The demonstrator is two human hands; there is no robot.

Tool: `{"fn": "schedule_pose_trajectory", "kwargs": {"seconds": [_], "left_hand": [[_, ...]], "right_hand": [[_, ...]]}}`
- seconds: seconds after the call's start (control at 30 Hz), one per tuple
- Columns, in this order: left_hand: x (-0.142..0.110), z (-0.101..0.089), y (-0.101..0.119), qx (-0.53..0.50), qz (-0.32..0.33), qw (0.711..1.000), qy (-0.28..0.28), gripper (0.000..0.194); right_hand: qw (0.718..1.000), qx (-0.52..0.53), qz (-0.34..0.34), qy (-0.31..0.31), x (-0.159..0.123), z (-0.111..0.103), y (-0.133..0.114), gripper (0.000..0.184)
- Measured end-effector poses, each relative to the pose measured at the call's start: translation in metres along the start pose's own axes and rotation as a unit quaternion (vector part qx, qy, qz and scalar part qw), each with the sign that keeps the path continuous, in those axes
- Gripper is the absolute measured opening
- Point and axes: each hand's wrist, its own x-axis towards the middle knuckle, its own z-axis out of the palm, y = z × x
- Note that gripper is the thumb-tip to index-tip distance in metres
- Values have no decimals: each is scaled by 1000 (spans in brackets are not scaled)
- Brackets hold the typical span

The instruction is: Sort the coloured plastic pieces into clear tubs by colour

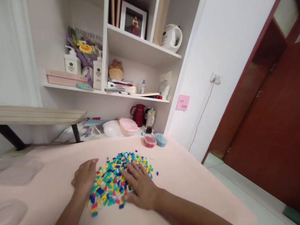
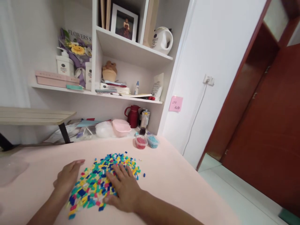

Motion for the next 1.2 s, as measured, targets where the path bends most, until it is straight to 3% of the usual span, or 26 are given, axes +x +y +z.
{"fn": "schedule_pose_trajectory", "kwargs": {"seconds": [0.13,0.23,0.43,0.57,0.7,0.9,1.0,1.1,1.2], "left_hand": [[-2,6,6,21,16,998,-58,49],[-2,8,9,16,28,997,-75,54],[0,9,7,-43,15,997,-62,54],[-4,10,10,-37,16,998,-56,49],[-6,7,14,-26,6,997,-68,51],[-6,4,14,-9,0,997,-83,51],[-6,5,14,-15,-1,996,-83,52],[-8,6,13,-32,-4,996,-82,53],[-9,7,12,-67,-11,995,-67,52]], "right_hand": [[997,35,-48,51,25,-4,-11,69],[992,76,-14,104,29,-19,1,61],[960,-5,214,181,-8,-33,93,55],[940,-109,296,131,-35,-17,131,51],[946,-99,296,84,-25,-1,116,57],[979,10,196,55,17,5,57,72],[986,69,139,63,27,2,39,74],[985,123,67,96,38,-7,41,67],[976,149,91,131,55,-16,61,64]]}}
